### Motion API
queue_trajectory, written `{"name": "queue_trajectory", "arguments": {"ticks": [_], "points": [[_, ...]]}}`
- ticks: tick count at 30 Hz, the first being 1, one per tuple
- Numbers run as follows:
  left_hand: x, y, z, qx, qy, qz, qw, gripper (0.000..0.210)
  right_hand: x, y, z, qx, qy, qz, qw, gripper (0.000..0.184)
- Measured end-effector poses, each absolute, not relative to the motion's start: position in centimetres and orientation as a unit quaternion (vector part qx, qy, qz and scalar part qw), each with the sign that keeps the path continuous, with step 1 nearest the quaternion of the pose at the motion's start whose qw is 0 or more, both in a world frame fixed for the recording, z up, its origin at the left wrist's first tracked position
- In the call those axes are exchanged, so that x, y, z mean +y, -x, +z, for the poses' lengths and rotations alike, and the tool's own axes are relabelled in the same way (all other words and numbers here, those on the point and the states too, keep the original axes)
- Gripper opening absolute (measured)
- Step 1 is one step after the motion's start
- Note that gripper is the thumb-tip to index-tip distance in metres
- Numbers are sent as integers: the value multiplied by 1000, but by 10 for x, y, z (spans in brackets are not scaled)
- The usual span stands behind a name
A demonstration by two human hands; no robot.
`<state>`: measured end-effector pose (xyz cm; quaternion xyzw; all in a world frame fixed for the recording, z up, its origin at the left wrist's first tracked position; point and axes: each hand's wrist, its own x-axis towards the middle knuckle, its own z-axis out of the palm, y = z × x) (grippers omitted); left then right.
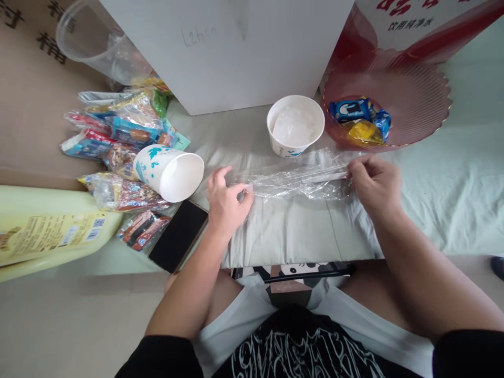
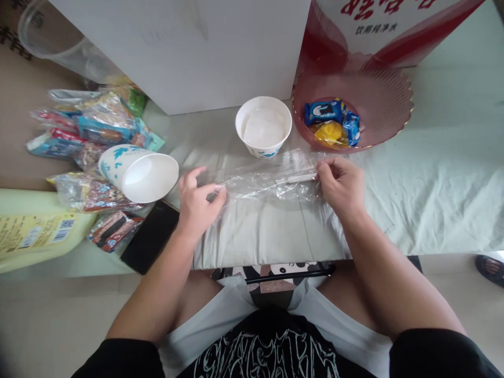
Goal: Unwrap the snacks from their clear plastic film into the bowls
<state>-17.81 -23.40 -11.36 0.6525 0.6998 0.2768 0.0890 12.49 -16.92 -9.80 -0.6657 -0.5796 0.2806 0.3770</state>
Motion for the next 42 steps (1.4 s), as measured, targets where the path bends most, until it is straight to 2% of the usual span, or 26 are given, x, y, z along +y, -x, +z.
{"name": "queue_trajectory", "arguments": {"ticks": [5, 10, 15, 21, 27, 30, 35, 38, 41, 42], "points": [[-233, 180, -120, 715, -633, 284, 86, 9, -163, -127, -105, -659, 626, 174, 380, 19], [-229, 180, -118, 697, -641, 297, 126, 10, -161, -128, -114, -688, 586, 195, 380, 14], [-230, 178, -100, 672, -625, 316, 242, 12, -163, -129, -115, -693, 581, 210, 371, 14], [-232, 177, -90, 621, -540, 404, 400, 21, -163, -128, -117, -724, 554, 240, 333, 16], [-231, 175, -90, 574, -539, 387, 480, 28, -169, -124, -117, -772, 535, 229, 256, 17], [-231, 175, -89, 562, -559, 364, 489, 29, -170, -121, -117, -787, 532, 207, 233, 17], [-230, 175, -92, 551, -584, 355, 479, 26, -169, -119, -121, -780, 527, 191, 278, 16], [-229, 173, -97, 567, -576, 373, 455, 9, -168, -119, -122, -769, 527, 184, 312, 15], [-228, 173, -102, 607, -562, 383, 411, 31, -168, -119, -118, -744, 531, 186, 361, 15], [-228, 174, -103, 616, -561, 381, 401, 32, -168, -119, -116, -732, 534, 186, 381, 16]]}}
